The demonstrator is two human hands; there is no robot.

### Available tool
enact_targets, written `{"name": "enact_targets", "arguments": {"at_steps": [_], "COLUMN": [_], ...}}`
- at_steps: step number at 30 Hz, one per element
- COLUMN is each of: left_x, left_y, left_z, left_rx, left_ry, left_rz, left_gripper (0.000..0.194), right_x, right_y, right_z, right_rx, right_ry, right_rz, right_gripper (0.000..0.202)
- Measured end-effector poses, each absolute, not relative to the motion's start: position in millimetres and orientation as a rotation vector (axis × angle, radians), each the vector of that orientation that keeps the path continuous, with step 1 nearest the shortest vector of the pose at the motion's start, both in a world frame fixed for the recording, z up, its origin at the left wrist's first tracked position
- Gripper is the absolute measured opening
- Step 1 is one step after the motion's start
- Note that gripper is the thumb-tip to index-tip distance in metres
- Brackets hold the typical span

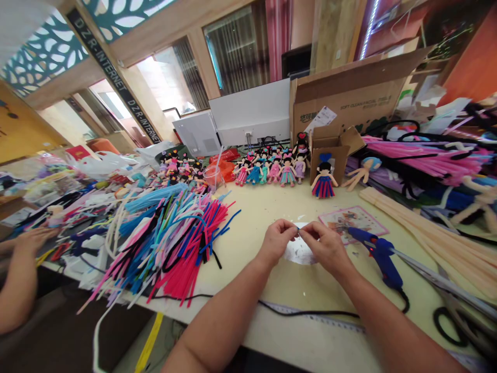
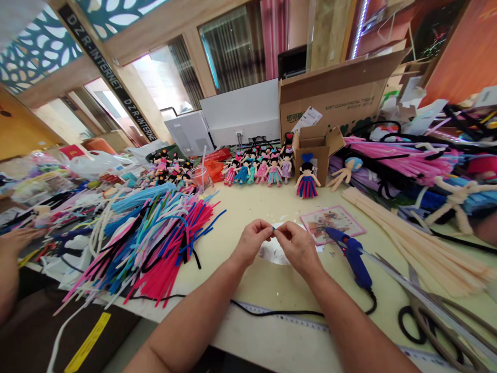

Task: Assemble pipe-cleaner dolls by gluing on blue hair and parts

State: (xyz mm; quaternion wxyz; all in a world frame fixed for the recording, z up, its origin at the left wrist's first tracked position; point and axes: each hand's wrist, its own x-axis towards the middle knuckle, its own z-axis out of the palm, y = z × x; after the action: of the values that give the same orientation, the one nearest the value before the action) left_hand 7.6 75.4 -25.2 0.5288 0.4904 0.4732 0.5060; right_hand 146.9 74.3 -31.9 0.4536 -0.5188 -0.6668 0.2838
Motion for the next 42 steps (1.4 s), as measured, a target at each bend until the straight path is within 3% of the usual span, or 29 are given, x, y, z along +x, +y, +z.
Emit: {"name": "enact_targets", "arguments": {"at_steps": [4, 8, 14, 19, 23, 29, 35, 42], "left_x": [-4.9, -25.3, -33.8, -34.1, -22.7, -12.6, -20.9, -26.5], "left_y": [83.5, 124.4, 205.8, 211.2, 165.3, 103.1, 90.1, 96.2], "left_z": [-14.9, 14.1, 37.9, 22.7, 9.2, 6.2, -0.7, -16.1], "left_rx": [1.243, 1.396, 1.327, 1.273, 1.569, 1.919, 1.917, 1.803], "left_ry": [1.145, 1.308, 1.582, 1.607, 1.275, 1.166, 1.269, 1.239], "left_rz": [1.006, 0.961, 0.874, 0.958, 0.645, 0.625, 0.624, 0.707], "left_gripper": [0.017, 0.049, 0.059, 0.043, 0.024, 0.020, 0.017, 0.012], "right_x": [145.6, 146.3, 148.1, 151.3, 152.1, 154.0, 153.8, 156.5], "right_y": [78.3, 83.2, 84.6, 87.7, 89.6, 85.5, 80.0, 83.2], "right_z": [-35.2, -40.6, -41.9, -42.9, -46.6, -45.6, -41.2, -40.7], "right_rx": [-1.234, -1.194, -1.252, -1.304, -1.282, -1.167, -1.105, -1.210], "right_ry": [-1.579, -1.529, -1.555, -1.552, -1.602, -1.854, -2.062, -1.985], "right_rz": [0.825, 0.882, 0.899, 0.864, 0.829, 0.562, 0.359, 0.533], "right_gripper": [0.019, 0.020, 0.021, 0.021, 0.020, 0.016, 0.017, 0.016]}}
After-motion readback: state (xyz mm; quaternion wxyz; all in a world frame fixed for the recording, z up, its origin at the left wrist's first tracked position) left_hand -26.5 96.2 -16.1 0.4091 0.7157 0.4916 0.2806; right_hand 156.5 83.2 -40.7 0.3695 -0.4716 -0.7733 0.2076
